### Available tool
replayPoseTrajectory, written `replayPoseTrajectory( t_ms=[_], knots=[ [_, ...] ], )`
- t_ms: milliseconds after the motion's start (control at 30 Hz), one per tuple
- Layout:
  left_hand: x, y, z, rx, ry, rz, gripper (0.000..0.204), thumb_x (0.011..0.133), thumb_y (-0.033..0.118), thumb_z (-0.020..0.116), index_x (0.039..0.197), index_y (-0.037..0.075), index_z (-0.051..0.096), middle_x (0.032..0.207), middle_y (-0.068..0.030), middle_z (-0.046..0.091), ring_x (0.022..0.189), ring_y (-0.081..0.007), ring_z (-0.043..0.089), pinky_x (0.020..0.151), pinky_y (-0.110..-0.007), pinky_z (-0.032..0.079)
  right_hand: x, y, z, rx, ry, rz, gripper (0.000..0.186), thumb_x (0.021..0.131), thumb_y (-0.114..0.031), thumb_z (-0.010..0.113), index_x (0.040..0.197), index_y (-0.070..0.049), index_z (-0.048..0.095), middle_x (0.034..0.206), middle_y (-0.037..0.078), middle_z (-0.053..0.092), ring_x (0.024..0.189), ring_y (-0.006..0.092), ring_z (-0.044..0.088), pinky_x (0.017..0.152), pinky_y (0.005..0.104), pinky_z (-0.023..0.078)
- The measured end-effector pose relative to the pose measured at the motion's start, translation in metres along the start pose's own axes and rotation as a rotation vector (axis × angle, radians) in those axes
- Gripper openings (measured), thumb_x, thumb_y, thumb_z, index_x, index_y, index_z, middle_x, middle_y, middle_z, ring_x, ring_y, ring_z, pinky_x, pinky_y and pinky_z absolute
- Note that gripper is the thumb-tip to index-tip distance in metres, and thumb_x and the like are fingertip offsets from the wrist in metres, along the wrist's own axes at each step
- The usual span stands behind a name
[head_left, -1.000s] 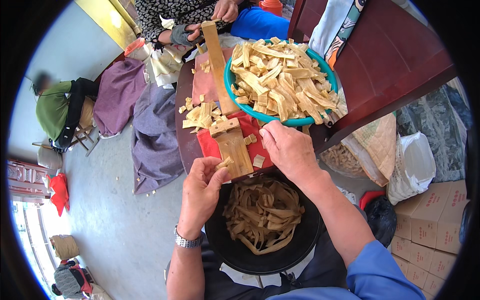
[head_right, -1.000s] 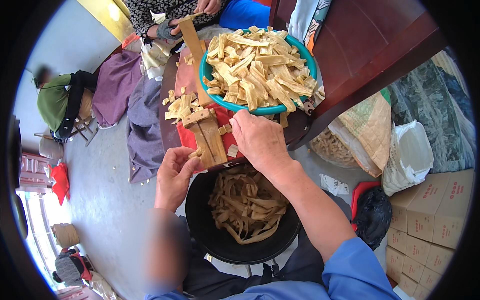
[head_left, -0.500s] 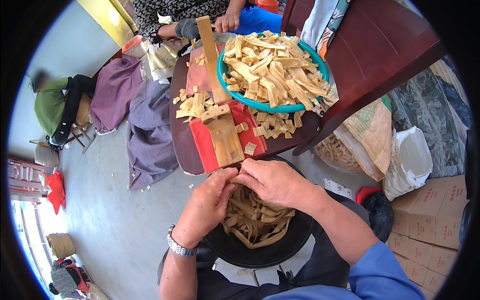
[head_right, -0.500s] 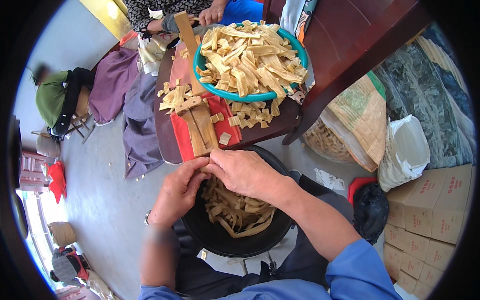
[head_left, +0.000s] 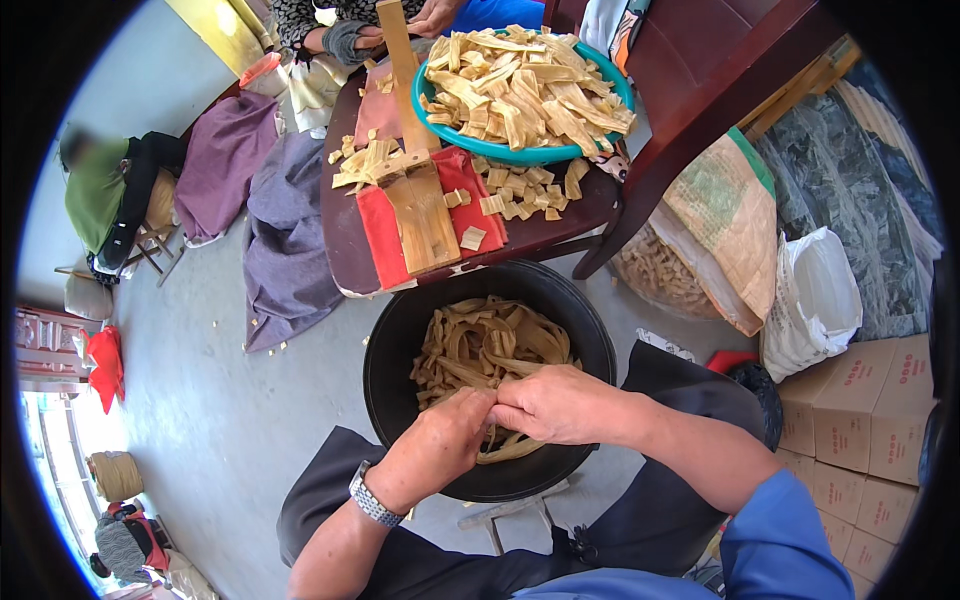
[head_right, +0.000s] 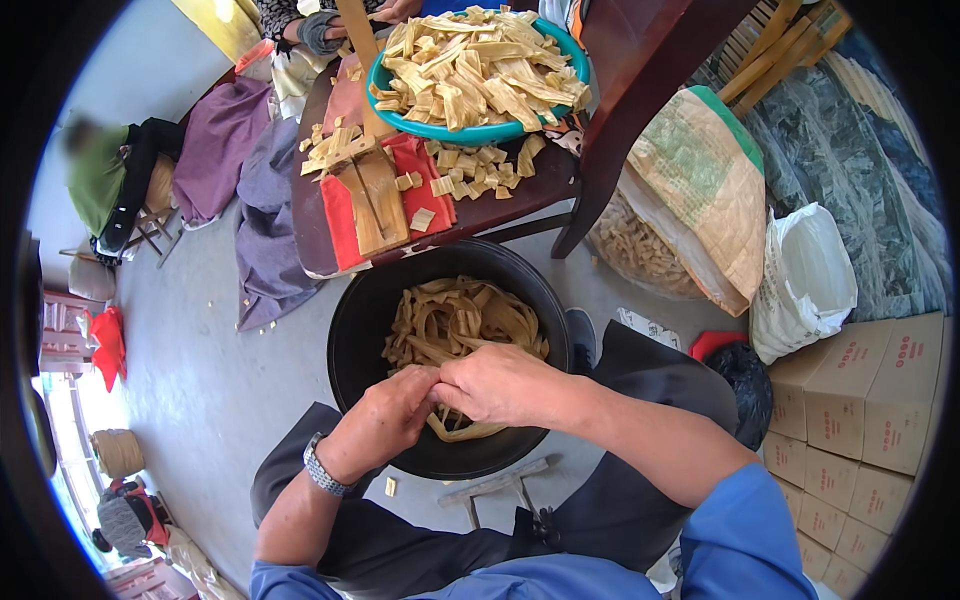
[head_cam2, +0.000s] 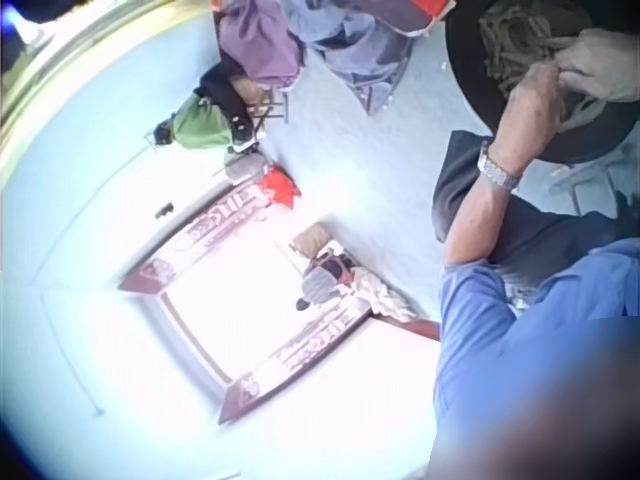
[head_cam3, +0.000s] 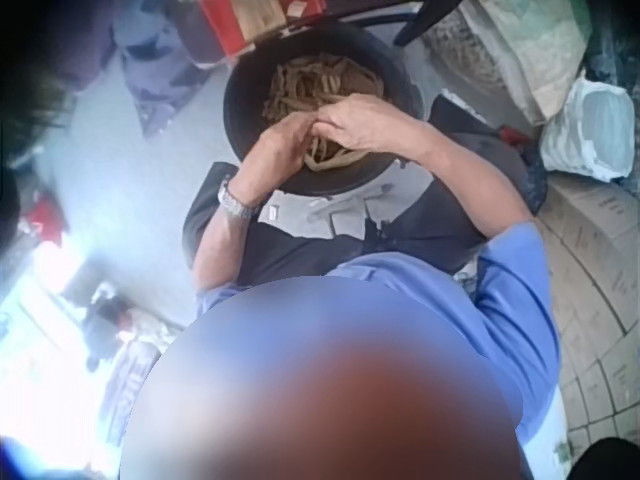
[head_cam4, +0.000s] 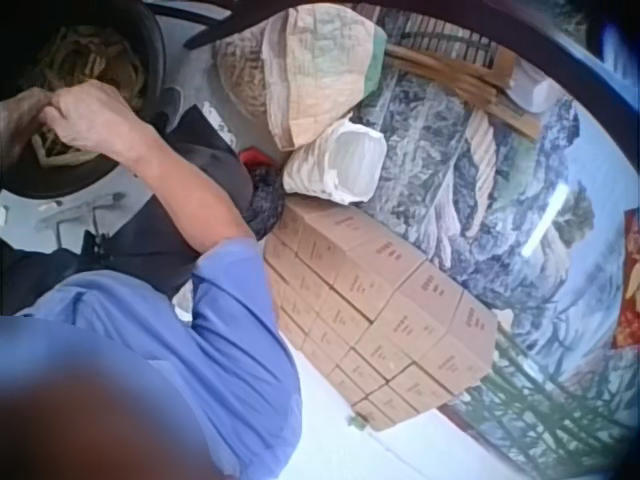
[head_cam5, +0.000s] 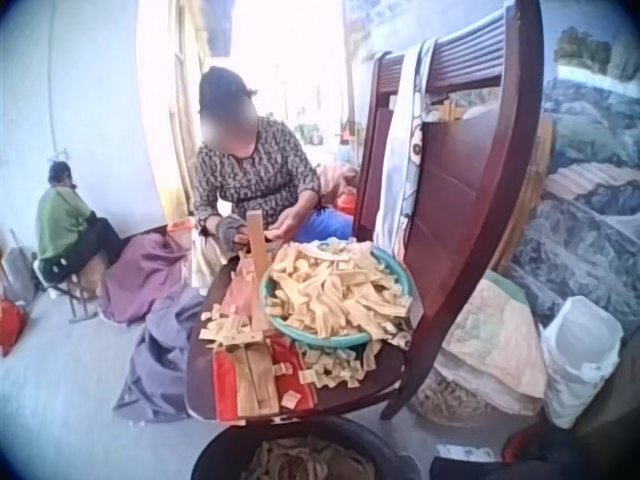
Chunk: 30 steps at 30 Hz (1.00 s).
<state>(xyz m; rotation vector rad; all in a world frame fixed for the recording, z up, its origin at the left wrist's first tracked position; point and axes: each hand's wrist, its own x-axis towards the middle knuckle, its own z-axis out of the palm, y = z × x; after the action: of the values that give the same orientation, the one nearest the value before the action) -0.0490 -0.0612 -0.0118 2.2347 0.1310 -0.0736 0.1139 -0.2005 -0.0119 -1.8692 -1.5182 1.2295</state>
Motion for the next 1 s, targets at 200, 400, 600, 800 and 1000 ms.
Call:
replayPoseTrajectory(
  t_ms=[200,400,600,800,1000],
  knots=[
    [-0.003,-0.003,0.007,-0.068,0.068,-0.023,0.027,0.087,-0.004,0.061,0.113,-0.001,0.058,0.098,-0.0191,0.064,0.091,-0.0387,0.065,0.078,-0.042,0.055,-0.002,-0.002,0.022,0.316,0.083,0.091,0.036,0.099,-0.038,0.054,0.107,-0.005,0.067,0.089,0.021,0.070,0.084,0.0409,0.067,0.075,0.0474,0.052],
    [-0.016,-0.009,0.019,-0.156,0.043,-0.092,0.022,0.086,-0.001,0.063,0.108,-0.001,0.058,0.092,-0.0193,0.063,0.085,-0.0393,0.065,0.073,-0.043,0.055,0.004,0.012,0.035,0.179,0.033,-0.001,0.032,0.098,-0.036,0.059,0.097,-0.005,0.067,0.075,0.017,0.066,0.070,0.0369,0.065,0.066,0.0445,0.051],
    [-0.022,0.016,-0.028,-0.390,-0.387,0.020,0.013,0.094,0.012,0.062,0.092,0.001,0.055,0.081,-0.0154,0.058,0.074,-0.0369,0.061,0.066,-0.043,0.050,-0.020,-0.010,0.017,0.508,-0.167,-0.220,0.032,0.095,-0.025,0.064,0.071,-0.003,0.060,0.059,0.009,0.054,0.051,0.0191,0.052,0.052,0.0327,0.042],
    [-0.034,0.022,-0.035,-0.743,-0.520,0.161,0.009,0.092,0.011,0.066,0.093,0.002,0.064,0.077,-0.0103,0.061,0.069,-0.0330,0.061,0.061,-0.039,0.049,-0.029,-0.037,0.021,0.540,-0.131,-0.540,0.033,0.094,-0.018,0.064,0.068,-0.003,0.051,0.058,0.011,0.051,0.051,0.0284,0.054,0.048,0.0362,0.042],
    [-0.030,0.015,-0.035,-0.798,-0.676,0.097,0.009,0.092,0.010,0.062,0.091,0.001,0.063,0.075,-0.0111,0.060,0.067,-0.0288,0.060,0.061,-0.037,0.048,-0.033,-0.041,0.022,0.497,-0.036,-0.586,0.033,0.096,-0.022,0.063,0.070,-0.004,0.052,0.059,0.012,0.053,0.053,0.0309,0.057,0.049,0.0391,0.045]
  ],
)
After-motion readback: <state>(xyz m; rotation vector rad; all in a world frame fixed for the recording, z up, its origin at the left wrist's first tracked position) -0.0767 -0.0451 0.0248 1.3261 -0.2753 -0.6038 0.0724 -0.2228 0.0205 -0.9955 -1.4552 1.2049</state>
